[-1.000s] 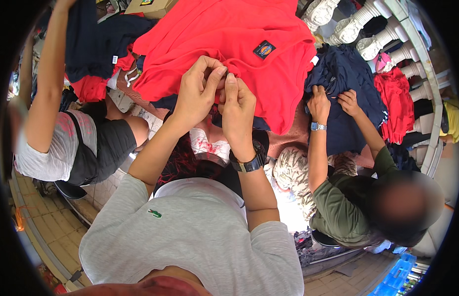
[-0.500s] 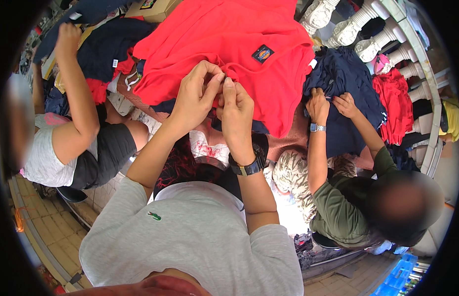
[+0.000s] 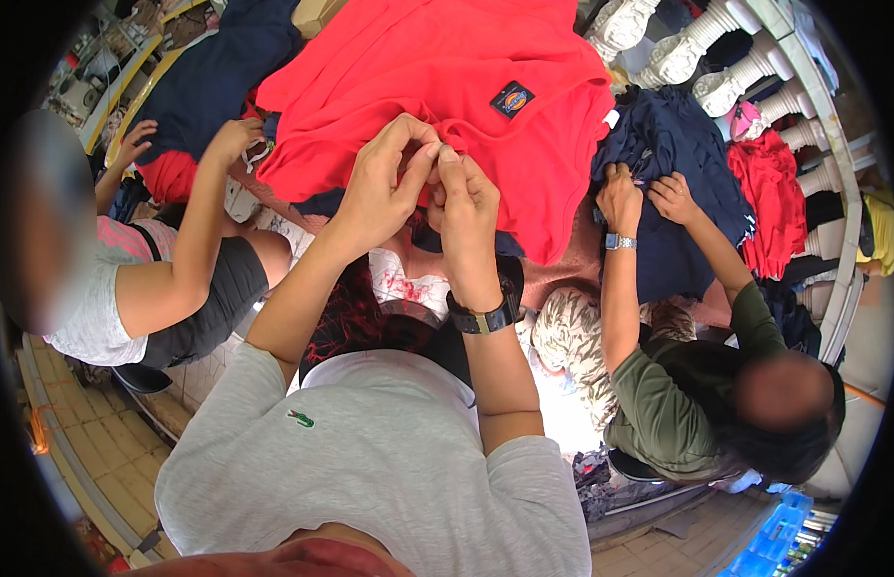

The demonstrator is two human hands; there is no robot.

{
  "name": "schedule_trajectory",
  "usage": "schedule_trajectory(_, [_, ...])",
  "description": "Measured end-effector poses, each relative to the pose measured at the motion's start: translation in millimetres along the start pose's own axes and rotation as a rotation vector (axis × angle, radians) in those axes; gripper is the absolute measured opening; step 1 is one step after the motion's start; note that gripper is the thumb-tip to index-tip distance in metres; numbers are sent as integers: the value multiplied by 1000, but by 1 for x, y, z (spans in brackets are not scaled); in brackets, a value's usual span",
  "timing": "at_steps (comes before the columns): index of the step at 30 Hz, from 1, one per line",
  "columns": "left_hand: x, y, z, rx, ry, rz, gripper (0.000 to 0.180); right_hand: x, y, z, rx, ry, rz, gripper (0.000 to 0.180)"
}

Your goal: The person uses a small blade to trim loose threads from a red hoodie. They repeatedly lift and turn the garment to access different areas while seated on the floor.

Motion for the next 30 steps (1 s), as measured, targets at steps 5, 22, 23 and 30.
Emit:
schedule_trajectory(5, [4,-2,1,46,15,17,3,0,-1,1,5,-28,-38,32])
schedule_trajectory(22, [26,-4,2,40,53,25,6,11,5,17,125,31,-47,23])
schedule_trajectory(23, [29,-4,1,66,99,46,9,17,8,19,143,48,-8,19])
schedule_trajectory(30, [31,-9,2,99,202,110,14,42,-18,18,-53,673,590,24])
Point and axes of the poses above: each hand's wrist, its own y-axis away from the middle knuckle, its own z-axis out of the back of the hand, x = y × z, the point moved 6 cm from there along -y, towards the middle knuckle, and after that the axes turned 6 degrees about y, right-handed, at the moved point
